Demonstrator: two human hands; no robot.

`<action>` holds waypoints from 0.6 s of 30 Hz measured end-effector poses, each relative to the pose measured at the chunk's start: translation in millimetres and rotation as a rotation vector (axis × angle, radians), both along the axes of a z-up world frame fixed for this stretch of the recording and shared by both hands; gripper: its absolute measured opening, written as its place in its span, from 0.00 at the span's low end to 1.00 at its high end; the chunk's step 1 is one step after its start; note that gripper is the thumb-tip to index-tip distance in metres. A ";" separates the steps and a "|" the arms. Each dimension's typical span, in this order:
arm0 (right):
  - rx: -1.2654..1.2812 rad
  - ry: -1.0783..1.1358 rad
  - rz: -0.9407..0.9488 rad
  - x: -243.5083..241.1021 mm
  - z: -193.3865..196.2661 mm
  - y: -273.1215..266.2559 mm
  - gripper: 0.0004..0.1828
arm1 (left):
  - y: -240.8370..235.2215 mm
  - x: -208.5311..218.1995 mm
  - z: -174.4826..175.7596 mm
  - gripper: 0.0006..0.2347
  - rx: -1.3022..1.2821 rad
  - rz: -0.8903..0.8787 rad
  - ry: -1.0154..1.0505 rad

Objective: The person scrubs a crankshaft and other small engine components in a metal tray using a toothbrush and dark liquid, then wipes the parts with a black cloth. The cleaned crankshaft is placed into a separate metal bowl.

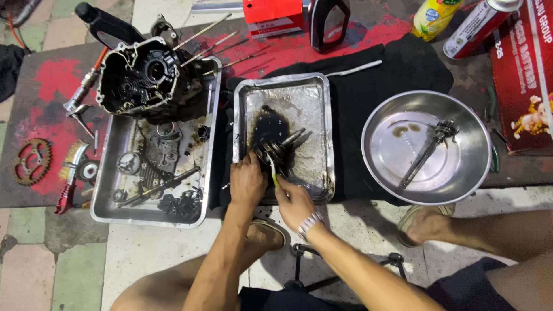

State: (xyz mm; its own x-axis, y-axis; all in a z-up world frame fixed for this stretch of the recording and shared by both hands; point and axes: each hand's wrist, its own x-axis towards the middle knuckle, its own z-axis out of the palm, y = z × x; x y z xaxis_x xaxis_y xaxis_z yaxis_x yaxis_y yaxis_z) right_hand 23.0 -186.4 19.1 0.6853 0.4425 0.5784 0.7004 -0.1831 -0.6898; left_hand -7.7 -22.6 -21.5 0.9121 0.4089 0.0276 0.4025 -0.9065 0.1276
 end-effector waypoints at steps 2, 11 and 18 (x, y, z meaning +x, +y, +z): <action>-0.597 0.564 0.083 4.8 15.4 -3.1 0.24 | -0.2 -2.7 3.3 0.29 -0.048 0.016 0.023; -1.001 0.327 0.190 14.5 33.5 -26.1 0.32 | -2.4 2.2 3.7 0.29 -0.050 0.027 0.047; -1.300 0.119 0.292 23.3 13.6 -46.3 0.42 | -0.4 3.4 1.8 0.27 -0.042 0.040 0.057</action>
